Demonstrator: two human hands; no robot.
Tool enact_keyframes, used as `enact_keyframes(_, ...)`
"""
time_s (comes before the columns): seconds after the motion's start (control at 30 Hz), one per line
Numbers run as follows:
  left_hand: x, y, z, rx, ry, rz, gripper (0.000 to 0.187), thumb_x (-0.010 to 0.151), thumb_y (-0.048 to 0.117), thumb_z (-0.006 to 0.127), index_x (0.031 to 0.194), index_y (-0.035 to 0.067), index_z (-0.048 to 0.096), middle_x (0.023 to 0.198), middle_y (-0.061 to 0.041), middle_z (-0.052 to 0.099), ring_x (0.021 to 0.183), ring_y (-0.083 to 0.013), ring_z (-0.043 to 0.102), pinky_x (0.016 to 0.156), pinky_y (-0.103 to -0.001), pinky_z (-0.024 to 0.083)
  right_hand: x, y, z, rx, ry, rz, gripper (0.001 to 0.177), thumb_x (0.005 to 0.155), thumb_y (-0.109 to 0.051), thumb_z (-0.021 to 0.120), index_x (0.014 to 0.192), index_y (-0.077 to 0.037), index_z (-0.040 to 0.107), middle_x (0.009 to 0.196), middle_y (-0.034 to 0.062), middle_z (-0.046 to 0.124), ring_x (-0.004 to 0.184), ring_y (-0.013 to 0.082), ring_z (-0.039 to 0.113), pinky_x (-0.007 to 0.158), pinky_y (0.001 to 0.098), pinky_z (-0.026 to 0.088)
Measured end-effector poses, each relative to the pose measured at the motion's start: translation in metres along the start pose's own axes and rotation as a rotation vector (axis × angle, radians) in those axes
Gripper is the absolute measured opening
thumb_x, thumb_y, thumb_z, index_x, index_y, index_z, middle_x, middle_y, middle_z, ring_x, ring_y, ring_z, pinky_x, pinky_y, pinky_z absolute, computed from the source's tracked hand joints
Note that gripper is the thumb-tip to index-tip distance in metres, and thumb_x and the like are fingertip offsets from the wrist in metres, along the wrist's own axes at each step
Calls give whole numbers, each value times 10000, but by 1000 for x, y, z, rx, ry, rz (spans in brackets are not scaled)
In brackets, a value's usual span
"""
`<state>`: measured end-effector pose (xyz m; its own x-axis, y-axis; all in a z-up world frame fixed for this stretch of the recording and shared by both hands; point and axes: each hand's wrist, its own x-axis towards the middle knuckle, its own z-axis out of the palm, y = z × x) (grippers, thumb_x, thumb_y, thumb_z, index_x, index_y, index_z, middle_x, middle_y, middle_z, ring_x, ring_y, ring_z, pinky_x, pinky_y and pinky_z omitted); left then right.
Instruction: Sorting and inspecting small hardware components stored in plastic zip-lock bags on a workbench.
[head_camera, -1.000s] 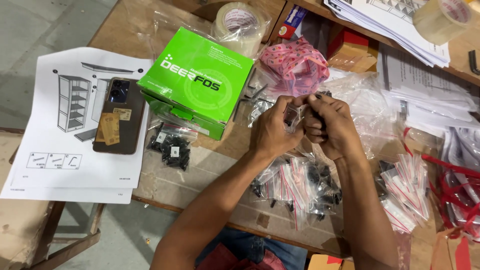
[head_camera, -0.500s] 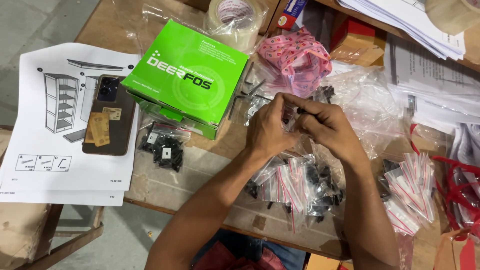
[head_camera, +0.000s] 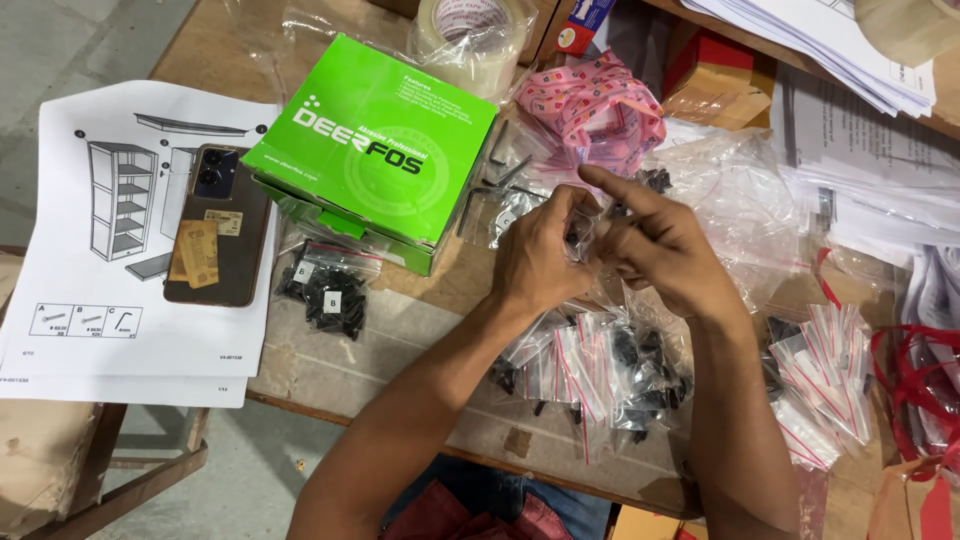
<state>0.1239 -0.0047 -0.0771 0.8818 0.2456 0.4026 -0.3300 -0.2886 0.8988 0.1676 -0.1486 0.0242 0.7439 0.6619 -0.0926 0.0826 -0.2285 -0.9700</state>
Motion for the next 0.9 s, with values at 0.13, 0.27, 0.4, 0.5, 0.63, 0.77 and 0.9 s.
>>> enact_keyframes(0.13, 1, 3, -1, 42, 24, 14, 472, 795, 156, 829, 1180, 74, 569, 861, -91, 719, 765, -258, 740, 680, -374, 574, 3, 11, -7, 339, 77, 55, 335, 1058, -239, 567, 1299, -11, 619, 650, -14, 521, 485, 38, 376, 418, 202, 289)
enact_keyframes(0.27, 1, 2, 0, 56, 40, 27, 471, 769, 153, 824, 1161, 80, 573, 848, -100, 719, 738, -260, 734, 670, -384, 576, 8, 18, -12, 609, 99, 95, 453, 1112, -390, 501, 1112, 38, 648, 626, -38, 418, 490, 42, 338, 422, 196, 265)
enact_keyframes(0.4, 1, 3, -1, 77, 30, 33, 482, 766, 159, 821, 1165, 77, 564, 846, -101, 709, 734, -263, 727, 657, -388, 569, 9, 10, -9, 652, 147, 209, 387, 1097, -305, 476, 1110, 39, 653, 649, -48, 424, 499, 32, 333, 431, 186, 256)
enact_keyframes(0.5, 1, 7, -3, 79, 23, 30, 483, 768, 180, 841, 1149, 79, 563, 798, -92, 681, 707, -262, 710, 630, -393, 550, 6, 8, -8, 571, 114, 200, 290, 1067, -199, 508, 1125, 38, 665, 636, -48, 431, 488, 29, 336, 417, 189, 248)
enact_keyframes(0.63, -1, 1, 0, 105, 1, 12, 462, 746, 182, 839, 1090, 87, 546, 766, -72, 662, 674, -248, 697, 615, -391, 542, 1, 3, 3, 398, 94, 157, 261, 1061, -194, 530, 1156, 8, 665, 615, -52, 427, 486, 27, 334, 412, 197, 245)
enact_keyframes(0.77, -1, 0, 2, 90, 15, 30, 475, 749, 163, 837, 1125, 88, 555, 785, -65, 663, 701, -249, 695, 633, -396, 543, 1, 14, 5, 177, 54, 52, 279, 1077, -217, 539, 1179, 9, 667, 646, -51, 466, 514, 31, 345, 432, 213, 263)
enact_keyframes(0.9, -1, -1, 1, 53, 55, 122, 500, 756, 152, 831, 1169, 93, 557, 886, -49, 705, 762, -230, 714, 673, -376, 563, 1, 11, 9, 101, 12, -20, 336, 1081, -254, 532, 1258, -1, 665, 644, -44, 473, 518, 40, 374, 435, 217, 297)
